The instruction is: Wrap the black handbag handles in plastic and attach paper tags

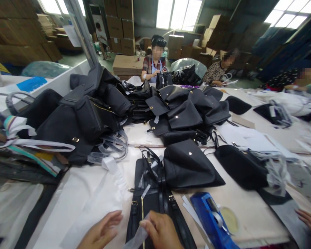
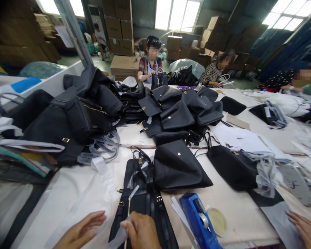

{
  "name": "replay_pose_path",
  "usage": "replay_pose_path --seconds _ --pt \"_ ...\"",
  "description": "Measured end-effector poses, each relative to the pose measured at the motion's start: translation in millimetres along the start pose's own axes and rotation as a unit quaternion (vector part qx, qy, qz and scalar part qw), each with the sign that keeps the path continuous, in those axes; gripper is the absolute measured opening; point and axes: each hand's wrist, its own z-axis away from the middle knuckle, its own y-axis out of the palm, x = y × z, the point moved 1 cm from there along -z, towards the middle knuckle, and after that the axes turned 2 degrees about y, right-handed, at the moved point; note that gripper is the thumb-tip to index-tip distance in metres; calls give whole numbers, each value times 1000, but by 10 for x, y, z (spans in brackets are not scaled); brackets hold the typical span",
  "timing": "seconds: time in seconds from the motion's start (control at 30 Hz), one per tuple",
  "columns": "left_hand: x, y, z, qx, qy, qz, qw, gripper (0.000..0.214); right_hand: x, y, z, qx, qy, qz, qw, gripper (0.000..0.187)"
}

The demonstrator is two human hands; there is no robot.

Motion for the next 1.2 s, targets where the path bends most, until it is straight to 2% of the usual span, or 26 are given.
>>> replay_pose_path --seconds 0.07,0.1,0.17,0.2,0.3,0.33,0.4,0.5,0.67,0.8,0.87,0.97,1.0,1.07,1.2 --pt "-89 363 -225 84 17 123 989 52 89 74 -82 11 -20 -10 1000 29" --pt "-113 505 -312 105 7 145 984 48 87 73 -119 13 -20 -21 999 30" --pt "-125 667 -416 102 -10 143 985 48 -21 -23 -182 -2 10 -45 999 33" --pt "-120 688 -435 81 -15 125 989 48 -119 -113 -209 -25 37 -49 998 34" --pt "-117 617 -416 18 -12 64 998 42 -470 -420 -293 -112 117 7 987 29" --pt "-131 583 -402 5 -10 50 999 38 -567 -489 -329 -122 134 38 983 27" --pt "-183 542 -381 -3 -3 31 999 32 -694 -527 -412 -106 154 92 978 31" --pt "-293 529 -357 -4 10 -3 1000 29 -732 -400 -536 -60 174 117 976 34" --pt "-412 441 -289 -13 39 -105 994 25 -745 -236 -654 -23 184 29 982 20" --pt "-394 353 -288 -34 69 -170 982 22 -719 -294 -661 13 142 -95 985 29" --pt "-373 352 -308 -31 80 -183 979 22 -633 -326 -634 19 119 -248 961 37" --pt "-349 390 -335 -25 84 -190 978 20 -452 -351 -575 -9 102 -474 875 43" --pt "-343 405 -341 -25 81 -190 978 20 -395 -348 -558 -23 103 -508 855 43" --pt "-332 431 -350 -26 72 -186 980 19 -306 -326 -534 -43 104 -542 833 41" --pt "-329 461 -367 -29 67 -183 980 19 -253 -251 -525 -71 110 -558 820 36"
